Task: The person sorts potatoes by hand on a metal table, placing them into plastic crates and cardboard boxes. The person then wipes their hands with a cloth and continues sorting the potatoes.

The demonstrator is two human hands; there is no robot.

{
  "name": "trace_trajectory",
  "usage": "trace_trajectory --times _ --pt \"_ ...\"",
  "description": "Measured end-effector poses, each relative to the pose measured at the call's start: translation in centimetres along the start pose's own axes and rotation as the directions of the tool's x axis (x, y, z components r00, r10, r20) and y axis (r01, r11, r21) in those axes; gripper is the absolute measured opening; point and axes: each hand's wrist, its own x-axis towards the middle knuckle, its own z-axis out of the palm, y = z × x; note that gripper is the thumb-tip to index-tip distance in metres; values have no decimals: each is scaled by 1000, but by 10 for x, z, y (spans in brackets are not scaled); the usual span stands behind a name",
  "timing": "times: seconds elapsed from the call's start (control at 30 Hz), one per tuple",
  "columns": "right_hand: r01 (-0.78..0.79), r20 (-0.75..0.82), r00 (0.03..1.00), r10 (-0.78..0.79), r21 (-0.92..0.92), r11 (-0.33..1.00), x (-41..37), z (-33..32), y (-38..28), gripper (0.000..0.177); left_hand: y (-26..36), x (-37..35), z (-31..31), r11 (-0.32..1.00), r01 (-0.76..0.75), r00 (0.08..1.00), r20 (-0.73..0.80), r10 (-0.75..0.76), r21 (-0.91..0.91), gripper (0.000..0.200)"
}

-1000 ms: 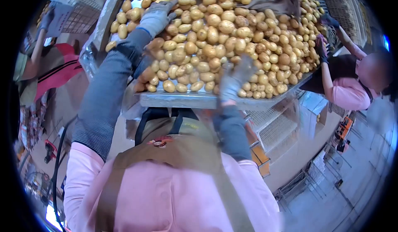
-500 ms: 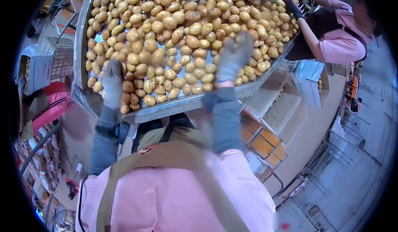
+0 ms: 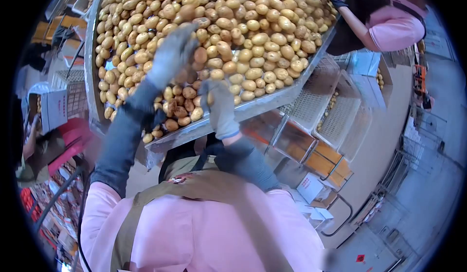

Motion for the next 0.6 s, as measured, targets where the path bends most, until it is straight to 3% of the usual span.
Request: trace_trajectory --times 0.03,0.07,0.13,0.17,0.23,0.27,0.3,0.33,0.37,0.4,0.43,0.5,0.53,0.6 --pt "59 92 994 -53 -69 996 -11 -4 9 23 -24 26 13 998 58 987 147 -63 39 42" --pt "56 203 978 -55 -1 998 -23 -10 14 21 -36 47 27 991 105 949 290 -125 83 42" --pt "-93 418 908 30 131 987 -53 -30 30 20 -19 81 38 926 114 845 455 -281 361 47" --pt "-224 526 845 94 188 956 -68 -49 45 23 -14 88 44 909 107 836 458 -301 402 49" --pt "-129 473 876 95 40 991 -108 -100 63 27 -13 93 44 895 124 814 472 -339 429 52" --pt "-446 359 859 365 172 879 -122 -135 76 27 -22 96 48 907 166 807 475 -351 387 53" --pt "-632 199 754 626 479 609 -137 -170 88 28 -25 96 48 915 148 825 463 -324 376 55" --pt "-555 35 590 807 743 374 -152 -204 101 29 -26 94 47 921 134 840 451 -301 365 57" --pt "-316 -135 798 588 737 598 -177 -246 168 29 -29 90 49 939 131 845 459 -274 319 55" --pt "-419 -334 666 667 573 705 -184 -278 192 33 -34 86 53 953 132 851 461 -250 274 54" --pt "-575 -512 492 704 416 704 -191 -309 213 37 -39 81 51 961 147 859 451 -242 236 53" --pt "-306 -701 555 449 330 893 -145 -292 187 46 -59 63 38 915 366 910 271 -313 -171 37" --pt "-301 -662 559 499 398 866 -127 -300 219 50 -84 45 38 799 424 904 147 -401 -426 28" --pt "-258 -601 786 147 -103 961 -62 -251 185 46 -125 -6 -12 953 220 913 -300 -277 -210 23"
